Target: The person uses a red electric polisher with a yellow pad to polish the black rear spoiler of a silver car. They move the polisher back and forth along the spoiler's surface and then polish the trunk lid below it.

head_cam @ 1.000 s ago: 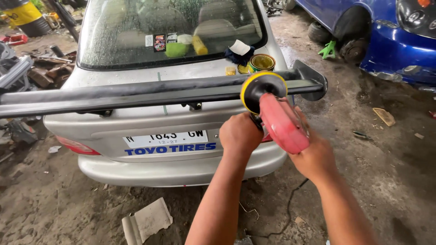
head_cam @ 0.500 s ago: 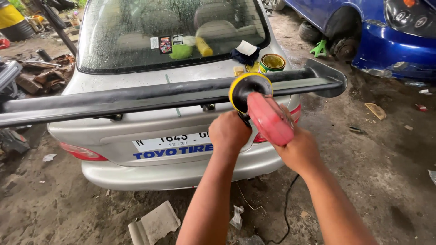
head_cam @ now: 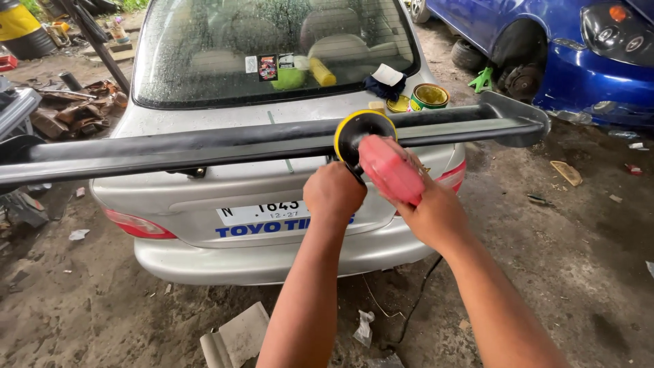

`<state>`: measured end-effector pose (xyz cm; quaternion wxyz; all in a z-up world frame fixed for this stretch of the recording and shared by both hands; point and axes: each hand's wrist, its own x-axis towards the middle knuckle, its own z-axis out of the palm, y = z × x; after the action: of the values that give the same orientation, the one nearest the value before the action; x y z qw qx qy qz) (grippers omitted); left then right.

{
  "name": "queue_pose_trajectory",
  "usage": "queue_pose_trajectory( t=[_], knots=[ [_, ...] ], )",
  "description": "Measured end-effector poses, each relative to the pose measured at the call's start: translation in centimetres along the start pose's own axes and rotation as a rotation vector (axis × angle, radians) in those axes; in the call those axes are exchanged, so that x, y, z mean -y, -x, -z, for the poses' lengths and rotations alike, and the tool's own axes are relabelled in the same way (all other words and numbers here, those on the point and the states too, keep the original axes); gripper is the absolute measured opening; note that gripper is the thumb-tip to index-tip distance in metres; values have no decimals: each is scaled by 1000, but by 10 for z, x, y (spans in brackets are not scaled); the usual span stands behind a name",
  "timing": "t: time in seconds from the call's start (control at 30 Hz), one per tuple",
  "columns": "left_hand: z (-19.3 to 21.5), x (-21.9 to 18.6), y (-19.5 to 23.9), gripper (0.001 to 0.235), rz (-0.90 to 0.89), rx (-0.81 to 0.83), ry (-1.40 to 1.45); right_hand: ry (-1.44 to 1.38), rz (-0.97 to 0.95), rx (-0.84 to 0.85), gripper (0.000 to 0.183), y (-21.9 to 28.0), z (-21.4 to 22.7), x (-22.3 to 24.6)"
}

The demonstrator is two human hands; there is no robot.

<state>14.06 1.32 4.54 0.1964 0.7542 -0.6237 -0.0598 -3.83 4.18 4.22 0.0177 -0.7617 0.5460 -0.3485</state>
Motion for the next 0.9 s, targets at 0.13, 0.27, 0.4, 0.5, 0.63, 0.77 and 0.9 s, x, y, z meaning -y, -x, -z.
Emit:
queue_pose_trajectory(
  t=[0.13,0.27,0.4,0.5,0.63,0.77,0.9],
  knots=[
    [16,17,1,22,23,-18,11,-101,56,47,73,-7,-8,7],
    [10,36,6,24,0,-22,47,-103,120,39,76,1,-20,16],
    [14,42,18,23,54,23,103,-133,140,53,73,10,-14,31],
    [13,44,18,21,40,20,66,-155,102,83,71,11,-9,35],
    [26,46,9,21,8,-18,22,-135,89,26,56,-5,-4,57],
    [29,59,5,23,74,-28,25,-182,90,88,67,-10,-14,54],
    [31,65,24,37,116,14,131,-172,189,62,72,2,-33,47]
  ],
)
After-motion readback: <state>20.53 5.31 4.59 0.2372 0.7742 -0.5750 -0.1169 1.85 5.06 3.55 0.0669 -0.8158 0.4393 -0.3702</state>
